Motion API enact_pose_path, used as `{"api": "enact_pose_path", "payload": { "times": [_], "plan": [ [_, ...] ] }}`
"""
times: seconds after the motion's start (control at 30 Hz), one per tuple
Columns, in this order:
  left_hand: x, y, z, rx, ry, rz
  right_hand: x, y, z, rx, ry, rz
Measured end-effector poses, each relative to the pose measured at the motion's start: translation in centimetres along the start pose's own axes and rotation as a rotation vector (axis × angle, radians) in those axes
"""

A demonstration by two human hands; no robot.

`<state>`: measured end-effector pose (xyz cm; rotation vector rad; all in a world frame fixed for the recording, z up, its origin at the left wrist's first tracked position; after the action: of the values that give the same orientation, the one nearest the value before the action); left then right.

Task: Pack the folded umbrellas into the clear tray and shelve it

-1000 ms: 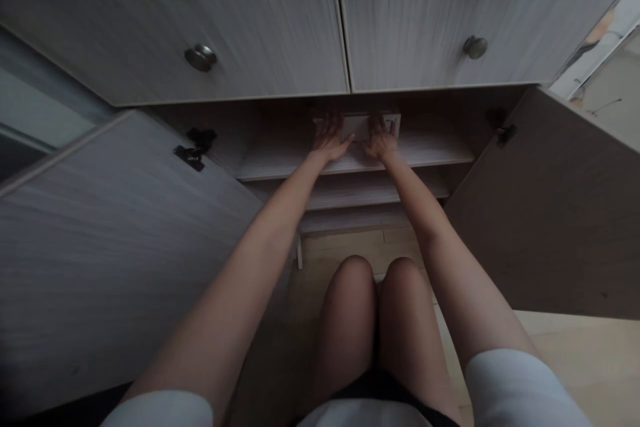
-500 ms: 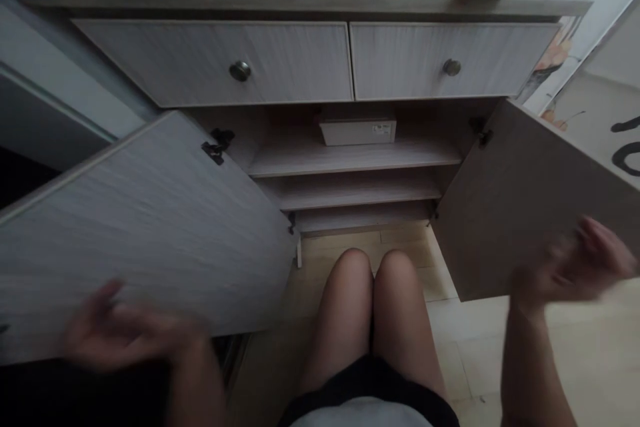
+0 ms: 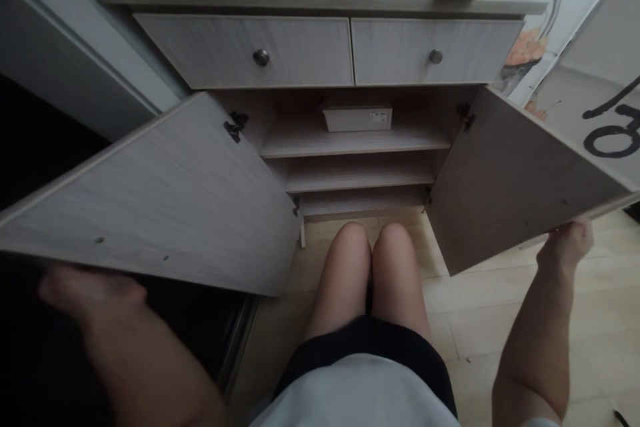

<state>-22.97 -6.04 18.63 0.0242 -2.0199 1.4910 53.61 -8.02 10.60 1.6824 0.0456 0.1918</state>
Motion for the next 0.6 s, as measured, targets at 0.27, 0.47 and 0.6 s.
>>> {"api": "enact_pose_path", "payload": {
  "times": [0.27, 0.47, 0.6],
  "plan": [
    [-2.6, 2.2, 1.3, 0.068, 0.008, -0.147, -2.6, -1.0, -0.2, 0.002, 0.215, 0.047],
    [-6.3, 3.0, -0.8, 0.076, 0.056, -0.241, -6.6, -1.2, -1.6, -0.034, 0.231, 0.181],
    [-8.9, 2.9, -3.8, 0.017, 0.155, -0.295, -9.6, -1.3, -2.8, -0.112, 0.347, 0.195]
  ]
}}
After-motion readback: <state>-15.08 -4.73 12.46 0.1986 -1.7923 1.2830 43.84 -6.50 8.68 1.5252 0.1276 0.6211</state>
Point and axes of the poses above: each hand's wrist, its own x-axis towards the middle knuckle, its own z-axis out of the back of the hand, y = z × x, the point moved 4 cm from there along x, towards the middle knuckle, and after that the axes turned 13 degrees about -z, right-handed, at the moved point
